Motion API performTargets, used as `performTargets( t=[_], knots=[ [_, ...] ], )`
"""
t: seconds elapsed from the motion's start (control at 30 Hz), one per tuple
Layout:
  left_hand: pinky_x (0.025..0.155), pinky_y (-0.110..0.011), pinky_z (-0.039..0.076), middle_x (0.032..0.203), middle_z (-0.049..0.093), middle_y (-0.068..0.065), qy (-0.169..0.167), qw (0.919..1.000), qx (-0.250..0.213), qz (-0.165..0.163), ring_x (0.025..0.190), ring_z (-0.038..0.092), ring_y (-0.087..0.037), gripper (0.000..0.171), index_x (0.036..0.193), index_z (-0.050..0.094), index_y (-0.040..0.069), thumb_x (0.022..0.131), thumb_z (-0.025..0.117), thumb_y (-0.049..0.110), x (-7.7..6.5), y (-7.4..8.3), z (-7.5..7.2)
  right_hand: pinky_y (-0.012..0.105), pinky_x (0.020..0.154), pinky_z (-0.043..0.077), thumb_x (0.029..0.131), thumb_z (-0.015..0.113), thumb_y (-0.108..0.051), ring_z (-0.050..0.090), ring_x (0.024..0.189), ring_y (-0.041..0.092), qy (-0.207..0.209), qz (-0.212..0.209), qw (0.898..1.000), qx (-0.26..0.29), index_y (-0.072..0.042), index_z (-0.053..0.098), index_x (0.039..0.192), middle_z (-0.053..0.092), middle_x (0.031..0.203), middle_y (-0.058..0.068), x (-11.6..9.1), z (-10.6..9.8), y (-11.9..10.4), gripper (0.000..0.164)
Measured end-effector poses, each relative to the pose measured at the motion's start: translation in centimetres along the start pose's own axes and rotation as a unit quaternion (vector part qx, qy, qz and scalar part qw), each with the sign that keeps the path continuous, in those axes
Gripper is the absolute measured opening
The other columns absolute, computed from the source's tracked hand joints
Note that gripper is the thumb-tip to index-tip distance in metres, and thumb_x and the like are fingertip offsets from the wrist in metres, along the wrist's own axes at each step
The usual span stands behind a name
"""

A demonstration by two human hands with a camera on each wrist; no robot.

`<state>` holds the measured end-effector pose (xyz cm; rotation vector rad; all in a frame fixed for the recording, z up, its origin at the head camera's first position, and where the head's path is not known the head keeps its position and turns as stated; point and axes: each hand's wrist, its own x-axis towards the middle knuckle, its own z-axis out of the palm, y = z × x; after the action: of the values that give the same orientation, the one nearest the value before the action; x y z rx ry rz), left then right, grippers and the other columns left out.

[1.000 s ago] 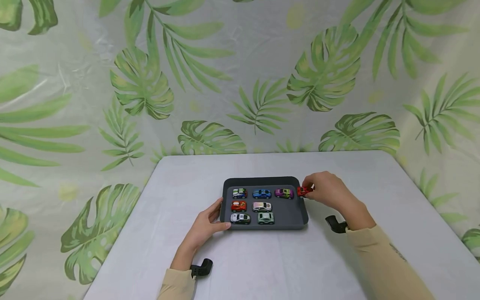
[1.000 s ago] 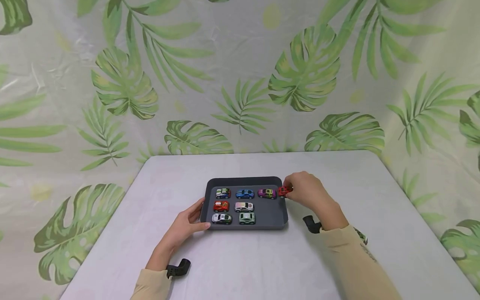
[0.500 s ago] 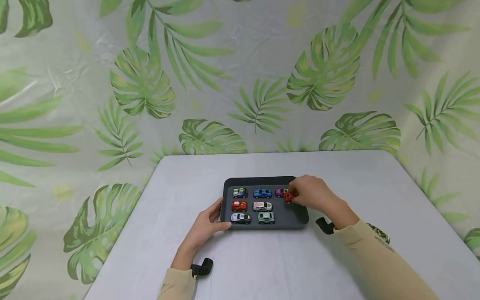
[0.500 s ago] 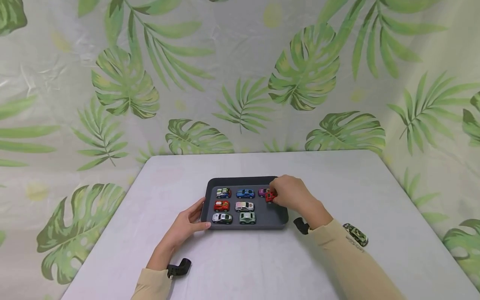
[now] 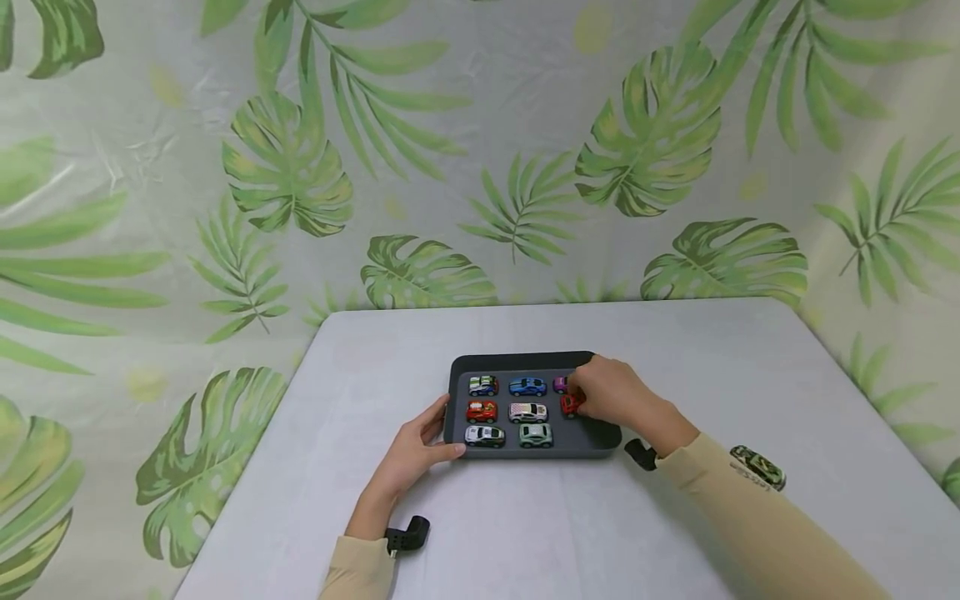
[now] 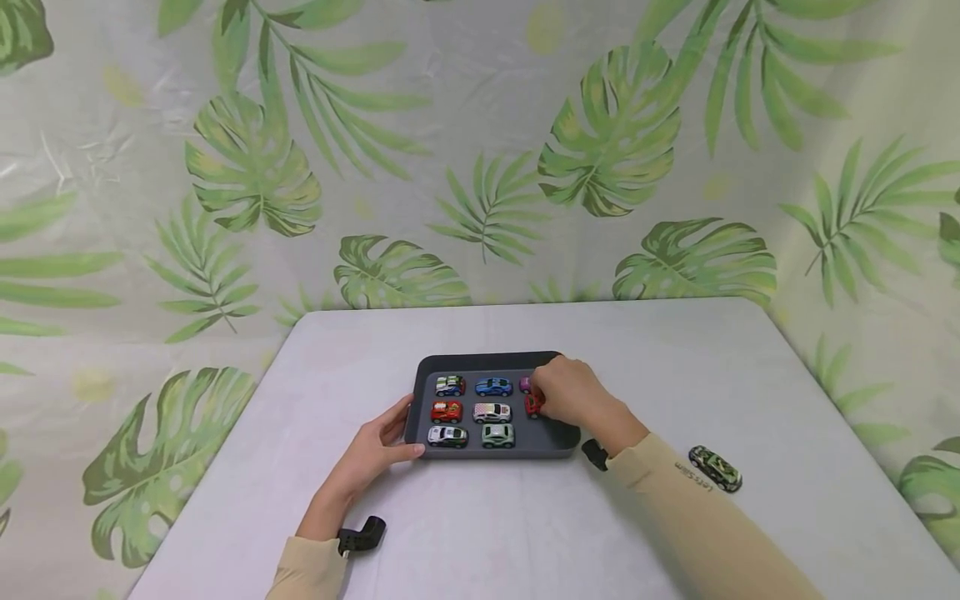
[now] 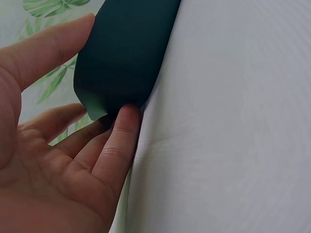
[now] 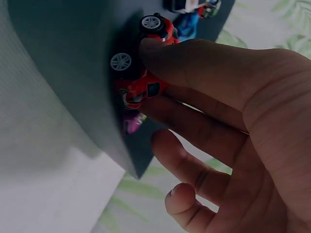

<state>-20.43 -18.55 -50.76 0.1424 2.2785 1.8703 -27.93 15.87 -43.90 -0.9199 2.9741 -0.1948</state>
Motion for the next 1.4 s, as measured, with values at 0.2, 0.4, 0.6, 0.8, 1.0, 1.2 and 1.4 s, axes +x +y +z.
performTargets(
  t=[0.2, 0.4, 0.6, 0.8, 1.0, 1.2, 1.4],
  knots=[
    [0.116, -0.041, 0.031, 0.161, 0.033, -0.008, 0.003, 1.0, -0.003, 0.003, 0.147, 0.032, -0.027, 0.095, 0.158, 0.035, 0.021, 0.079, 0.087, 0.013, 0.0, 0.1, 0.1, 0.035, 0.055, 0.047, 0.075, 0.089, -0.017, 0.052, 0.063, 0.014, 0.006, -0.006, 1.0, -0.014, -0.015, 0.073, 0.078, 0.058, 0.067, -0.007, -0.1, 0.6, 0.2, 0.016],
    [0.116, -0.043, 0.031, 0.161, 0.032, -0.009, 0.0, 1.0, -0.005, 0.005, 0.147, 0.031, -0.029, 0.095, 0.159, 0.034, 0.02, 0.079, 0.087, 0.014, 0.0, -0.1, 0.0, 0.036, 0.056, 0.045, 0.075, 0.089, -0.018, 0.051, 0.062, 0.013, 0.01, -0.01, 1.0, -0.011, -0.016, 0.071, 0.075, 0.057, 0.066, -0.008, -0.1, 0.8, 0.2, 0.018],
    [0.115, -0.042, 0.031, 0.161, 0.032, -0.009, 0.002, 1.0, -0.006, -0.001, 0.147, 0.031, -0.028, 0.095, 0.158, 0.035, 0.021, 0.079, 0.088, 0.015, 0.1, -0.2, 0.1, 0.036, 0.056, 0.046, 0.074, 0.089, -0.019, 0.052, 0.063, 0.013, 0.01, -0.01, 1.0, -0.007, -0.016, 0.072, 0.076, 0.058, 0.067, -0.008, 0.1, 1.0, 0.5, 0.018],
    [0.116, -0.042, 0.031, 0.161, 0.032, -0.008, 0.005, 1.0, -0.004, -0.001, 0.147, 0.031, -0.027, 0.095, 0.158, 0.035, 0.022, 0.079, 0.088, 0.016, 0.2, -0.1, 0.1, 0.036, 0.059, 0.05, 0.075, 0.09, -0.021, 0.055, 0.065, 0.013, 0.002, -0.003, 1.0, -0.006, -0.017, 0.074, 0.081, 0.062, 0.071, -0.008, 0.1, 0.7, 0.7, 0.017],
    [0.115, -0.041, 0.032, 0.161, 0.032, -0.008, 0.006, 1.0, -0.005, -0.003, 0.147, 0.031, -0.027, 0.096, 0.158, 0.035, 0.022, 0.078, 0.088, 0.015, 0.3, -0.1, 0.1, 0.04, 0.064, 0.052, 0.078, 0.088, -0.023, 0.058, 0.078, 0.02, -0.004, 0.011, 1.0, 0.009, -0.016, 0.079, 0.097, 0.069, 0.085, -0.002, -0.4, -0.8, 1.1, 0.023],
    [0.116, -0.041, 0.031, 0.162, 0.031, -0.008, 0.002, 1.0, -0.003, 0.0, 0.148, 0.03, -0.027, 0.096, 0.159, 0.033, 0.019, 0.08, 0.087, 0.013, 0.2, -0.1, 0.1, 0.037, 0.061, 0.051, 0.08, 0.086, -0.022, 0.057, 0.081, 0.02, 0.005, 0.015, 1.0, 0.012, -0.015, 0.078, 0.101, 0.069, 0.087, 0.0, -1.6, -2.2, 1.5, 0.023],
    [0.116, -0.041, 0.03, 0.162, 0.031, -0.01, 0.0, 1.0, 0.003, 0.005, 0.148, 0.029, -0.028, 0.094, 0.159, 0.034, 0.018, 0.081, 0.086, 0.013, 0.1, 0.0, 0.1, 0.039, 0.06, 0.053, 0.08, 0.086, -0.024, 0.06, 0.083, 0.021, 0.019, 0.026, 0.999, 0.01, -0.015, 0.078, 0.104, 0.072, 0.093, 0.0, -3.1, -2.9, 2.6, 0.026]
  ],
)
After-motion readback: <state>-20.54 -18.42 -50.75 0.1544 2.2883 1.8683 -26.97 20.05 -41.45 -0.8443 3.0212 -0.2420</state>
